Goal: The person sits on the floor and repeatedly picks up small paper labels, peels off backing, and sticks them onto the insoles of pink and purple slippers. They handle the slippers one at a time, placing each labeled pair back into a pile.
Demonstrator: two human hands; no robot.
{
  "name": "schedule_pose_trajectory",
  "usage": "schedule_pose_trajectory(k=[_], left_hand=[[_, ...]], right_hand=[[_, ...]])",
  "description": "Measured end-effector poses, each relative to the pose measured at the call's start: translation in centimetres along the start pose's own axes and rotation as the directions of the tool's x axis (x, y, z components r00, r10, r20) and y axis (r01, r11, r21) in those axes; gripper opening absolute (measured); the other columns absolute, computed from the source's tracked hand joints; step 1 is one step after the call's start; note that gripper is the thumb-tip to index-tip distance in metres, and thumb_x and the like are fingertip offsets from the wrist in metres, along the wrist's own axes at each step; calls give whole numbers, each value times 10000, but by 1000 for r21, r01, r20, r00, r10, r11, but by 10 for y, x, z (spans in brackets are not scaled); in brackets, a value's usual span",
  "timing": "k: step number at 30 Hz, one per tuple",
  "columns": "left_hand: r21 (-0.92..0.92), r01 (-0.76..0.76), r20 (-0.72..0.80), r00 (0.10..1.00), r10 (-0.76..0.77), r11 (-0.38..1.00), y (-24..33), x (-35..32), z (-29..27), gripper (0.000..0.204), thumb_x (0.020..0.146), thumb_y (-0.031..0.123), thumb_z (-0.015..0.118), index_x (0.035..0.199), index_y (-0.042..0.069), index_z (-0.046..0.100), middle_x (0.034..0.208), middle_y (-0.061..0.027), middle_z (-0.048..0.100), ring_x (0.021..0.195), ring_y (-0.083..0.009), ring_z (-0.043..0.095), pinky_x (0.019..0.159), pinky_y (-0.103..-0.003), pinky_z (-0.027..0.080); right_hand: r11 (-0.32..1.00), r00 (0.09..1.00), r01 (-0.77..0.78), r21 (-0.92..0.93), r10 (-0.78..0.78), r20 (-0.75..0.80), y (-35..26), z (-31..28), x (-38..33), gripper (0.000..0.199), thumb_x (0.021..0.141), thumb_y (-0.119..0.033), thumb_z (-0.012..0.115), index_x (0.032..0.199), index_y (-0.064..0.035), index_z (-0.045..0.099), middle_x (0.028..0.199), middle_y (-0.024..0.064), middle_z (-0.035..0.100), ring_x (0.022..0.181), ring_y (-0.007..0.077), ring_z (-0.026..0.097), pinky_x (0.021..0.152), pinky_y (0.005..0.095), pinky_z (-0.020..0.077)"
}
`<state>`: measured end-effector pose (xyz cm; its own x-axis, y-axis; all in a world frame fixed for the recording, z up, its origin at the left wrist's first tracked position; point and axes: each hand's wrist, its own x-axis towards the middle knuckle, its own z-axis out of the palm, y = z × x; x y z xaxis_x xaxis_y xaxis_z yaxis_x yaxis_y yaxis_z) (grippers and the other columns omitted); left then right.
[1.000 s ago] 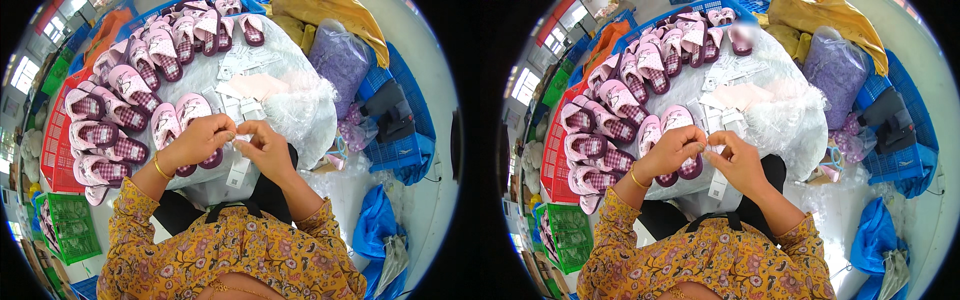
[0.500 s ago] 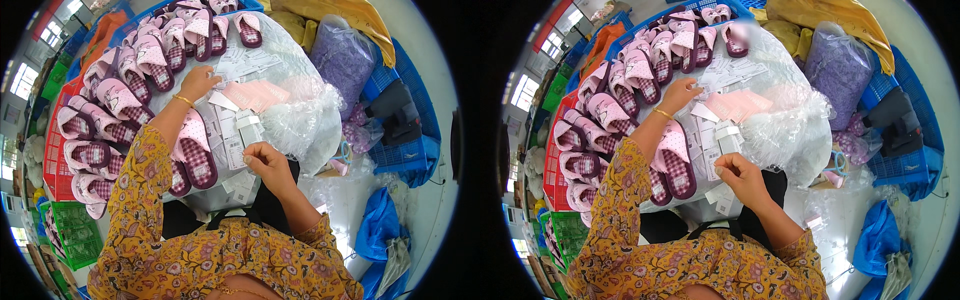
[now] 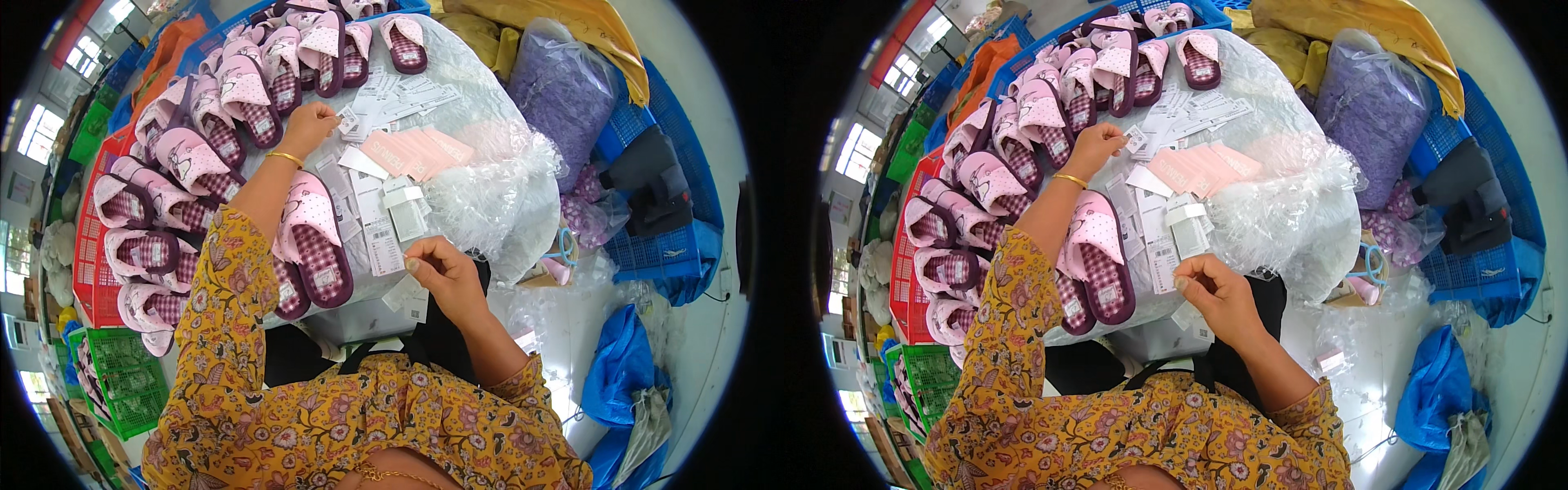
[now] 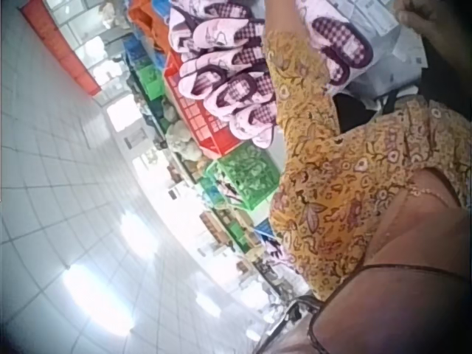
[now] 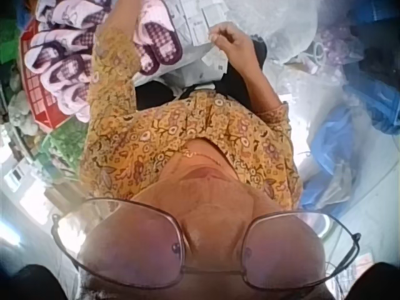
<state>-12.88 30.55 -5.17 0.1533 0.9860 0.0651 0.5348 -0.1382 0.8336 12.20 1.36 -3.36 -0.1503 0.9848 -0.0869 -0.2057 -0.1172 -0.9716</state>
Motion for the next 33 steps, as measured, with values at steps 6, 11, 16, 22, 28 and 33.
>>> schedule_pose_trajectory(k=[6, 11, 16, 22, 28, 33], left_hand=[[262, -132, 65, 991, 119, 956, 12, -21, -10, 143, 801, 171, 705, 862, 41, 701, 767, -105, 694, 657, -205, 653, 647, -337, 509], [362, -168, 7, 984, 178, 917, 24, -38, -25, 121, 822, 155, 689, 857, 39, 690, 745, -70, 672, 651, -157, 626, 624, -310, 489], [-80, 30, 116, 993, -21, 996, 83, -81, -40, 134, 868, 162, 688, 899, 33, 666, 734, 15, 612, 621, -65, 548, 556, -228, 415], [-356, 36, 194, 980, 36, 934, 114, -156, -26, 106, 917, 120, 649, 941, 17, 654, 783, -13, 636, 634, -47, 537, 552, -191, 398], [-496, 5, 191, 976, 103, 869, 119, -200, -10, 121, 930, 115, 647, 972, 2, 650, 813, -27, 657, 686, -67, 598, 582, -194, 431], [-516, -18, 181, 975, 129, 857, 124, -214, -7, 122, 936, 118, 649, 974, 2, 650, 790, -30, 657, 658, -56, 577, 578, -186, 430]], right_hand=[[999, 999, 45, 15, -45, 20, -5, 15, -4, 117, 939, -87, 671, 1036, -28, 643, 896, -51, 601, 761, 19, 506, 690, 184, 422], [999, 999, 37, -29, -36, 25, -12, 18, -18, 108, 937, -79, 666, 1029, -25, 646, 895, -51, 602, 764, 23, 512, 692, 182, 421], [996, 996, 78, -31, -79, -32, -19, 19, -18, 177, 925, -85, 674, 1077, -14, 618, 871, -43, 592, 761, 29, 512, 690, 192, 428], [993, 979, 114, 28, -108, -173, -44, 40, 10, 413, 883, -73, 695, 1248, -20, 509, 842, 6, 589, 727, 61, 520, 649, 221, 424], [979, 985, 72, 193, -40, -166, -39, 50, 21, 461, 844, -69, 734, 1238, 24, 512, 807, -7, 575, 692, 57, 492, 605, 208, 388], [983, 988, 62, 174, -36, -149, -36, 51, 17, 366, 849, -63, 728, 1165, 17, 563, 765, -28, 543, 659, 44, 457, 583, 201, 358]])
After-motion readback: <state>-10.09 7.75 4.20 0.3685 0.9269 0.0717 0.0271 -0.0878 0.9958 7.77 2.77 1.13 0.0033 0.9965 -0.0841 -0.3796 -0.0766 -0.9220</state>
